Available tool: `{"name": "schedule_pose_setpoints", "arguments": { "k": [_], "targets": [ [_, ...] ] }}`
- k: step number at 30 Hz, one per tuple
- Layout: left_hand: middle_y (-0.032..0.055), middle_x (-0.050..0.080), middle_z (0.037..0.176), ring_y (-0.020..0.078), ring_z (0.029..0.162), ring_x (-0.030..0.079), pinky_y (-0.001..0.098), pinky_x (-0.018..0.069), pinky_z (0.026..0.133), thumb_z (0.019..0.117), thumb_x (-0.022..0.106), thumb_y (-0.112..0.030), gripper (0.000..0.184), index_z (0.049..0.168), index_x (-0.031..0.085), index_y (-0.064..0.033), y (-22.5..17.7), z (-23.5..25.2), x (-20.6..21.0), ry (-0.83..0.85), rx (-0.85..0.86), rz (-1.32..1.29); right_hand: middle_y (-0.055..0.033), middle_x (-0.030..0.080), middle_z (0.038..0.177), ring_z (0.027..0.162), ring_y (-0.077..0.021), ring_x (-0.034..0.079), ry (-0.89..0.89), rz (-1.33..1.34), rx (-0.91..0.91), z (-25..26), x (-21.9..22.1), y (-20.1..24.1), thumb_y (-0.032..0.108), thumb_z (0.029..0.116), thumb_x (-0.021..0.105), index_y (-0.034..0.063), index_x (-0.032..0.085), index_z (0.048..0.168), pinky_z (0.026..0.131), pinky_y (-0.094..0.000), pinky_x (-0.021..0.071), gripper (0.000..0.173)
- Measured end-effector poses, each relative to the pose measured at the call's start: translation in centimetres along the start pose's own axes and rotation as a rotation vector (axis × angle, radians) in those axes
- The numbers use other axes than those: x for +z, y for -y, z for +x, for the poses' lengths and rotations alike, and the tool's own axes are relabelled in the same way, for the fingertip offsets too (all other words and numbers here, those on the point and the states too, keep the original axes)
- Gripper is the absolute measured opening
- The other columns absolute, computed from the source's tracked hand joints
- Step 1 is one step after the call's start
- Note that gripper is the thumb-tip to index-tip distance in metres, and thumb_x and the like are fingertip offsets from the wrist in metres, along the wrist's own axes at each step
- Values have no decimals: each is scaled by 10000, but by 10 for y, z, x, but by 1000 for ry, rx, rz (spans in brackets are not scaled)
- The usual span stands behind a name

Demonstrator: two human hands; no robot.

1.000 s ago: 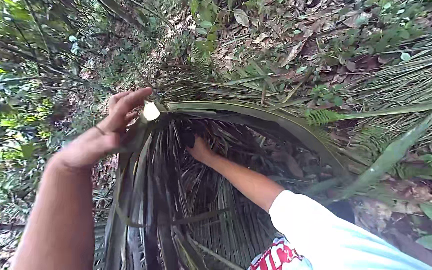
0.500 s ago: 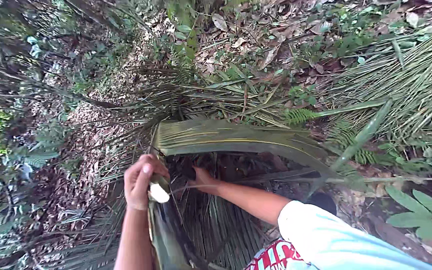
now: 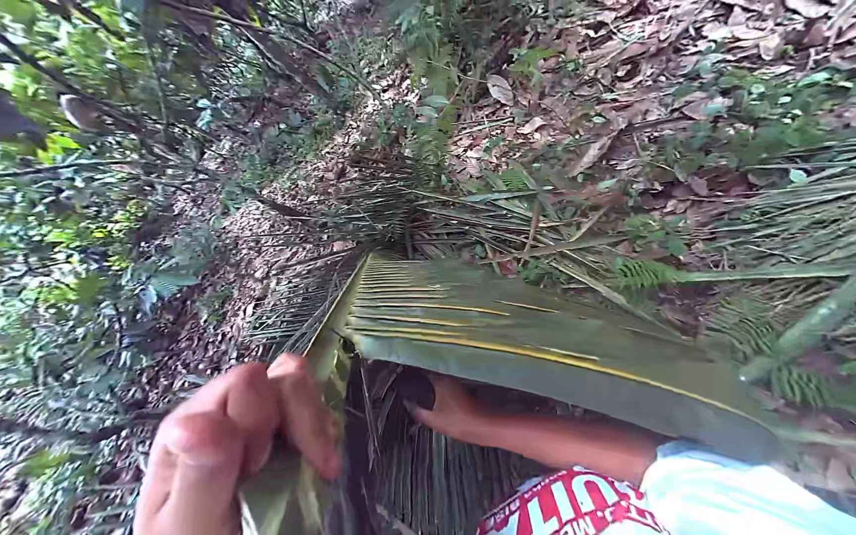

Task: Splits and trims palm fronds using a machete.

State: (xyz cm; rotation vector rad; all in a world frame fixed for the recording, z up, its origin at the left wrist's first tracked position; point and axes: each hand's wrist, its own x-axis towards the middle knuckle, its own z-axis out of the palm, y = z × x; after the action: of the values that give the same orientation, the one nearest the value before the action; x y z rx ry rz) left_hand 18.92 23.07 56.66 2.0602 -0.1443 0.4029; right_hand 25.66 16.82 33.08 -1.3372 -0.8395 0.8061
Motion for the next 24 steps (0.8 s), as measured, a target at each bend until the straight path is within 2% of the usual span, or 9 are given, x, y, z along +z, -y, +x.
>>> {"name": "schedule_pose_setpoints", "arguments": {
  "k": [4,8,12,14,16,18,20,22,24],
  "targets": [
    [-113,638,622,12,568,642,175,558,576,1057,443,-481,432,719,597,-260,-6,27,1,-94,-52,69,-299,622,1326,1269,-331,608,-67,131,-31,15,7,11,177,968,702,-121,506,1413,1119,-432,451,570],
    [-118,634,594,13,528,616,172,539,546,1099,356,-387,473,687,558,-274,11,65,-8,-92,-79,81,-278,637,1271,1125,-264,665,-114,206,-66,37,1,19,122,980,682,-129,503,1388,1018,-378,519,511],
    [-120,617,561,6,511,619,172,548,538,1105,181,-248,517,689,489,-262,3,107,-13,-89,-59,119,-197,679,1029,799,-196,678,-130,198,-6,42,-20,47,169,991,678,-100,505,1373,782,-360,579,498],
    [-116,584,539,5,495,598,167,535,529,1105,166,-220,515,683,462,-247,2,123,-13,-79,-46,122,-145,662,920,707,-143,653,-109,252,-11,51,-28,49,145,1001,665,-107,499,1354,711,-308,578,464],
    [-111,558,540,9,509,572,169,511,547,1111,190,-223,508,684,465,-242,3,131,-13,-68,-26,88,-50,613,776,615,-78,615,-35,366,-48,61,-35,44,85,1004,636,-97,528,1233,641,-246,567,312],
    [-106,543,530,10,496,549,168,488,534,1117,205,-236,506,677,455,-242,4,133,-15,-74,-16,54,-11,605,727,591,-68,612,31,406,-50,62,-44,46,65,1002,622,-65,546,1156,631,-242,573,216],
    [-100,545,527,5,478,548,162,488,506,1118,214,-242,506,670,449,-239,4,134,-18,-89,-12,36,-55,645,801,644,-86,636,-43,289,-38,48,-49,61,120,997,669,-75,559,1234,669,-262,577,326],
    [-103,552,527,7,474,551,167,494,506,1118,213,-239,508,668,449,-240,3,134,-18,-101,-8,52,-124,690,907,739,-131,677,-208,164,-121,29,-50,78,167,980,702,-87,568,1282,745,-308,589,417],
    [-99,560,528,10,468,558,167,501,497,1118,217,-238,511,667,457,-230,2,132,-13,-129,-17,65,-145,702,877,729,-158,694,-467,140,-338,15,-48,97,144,934,727,-97,589,1237,724,-340,599,411]
  ]
}}
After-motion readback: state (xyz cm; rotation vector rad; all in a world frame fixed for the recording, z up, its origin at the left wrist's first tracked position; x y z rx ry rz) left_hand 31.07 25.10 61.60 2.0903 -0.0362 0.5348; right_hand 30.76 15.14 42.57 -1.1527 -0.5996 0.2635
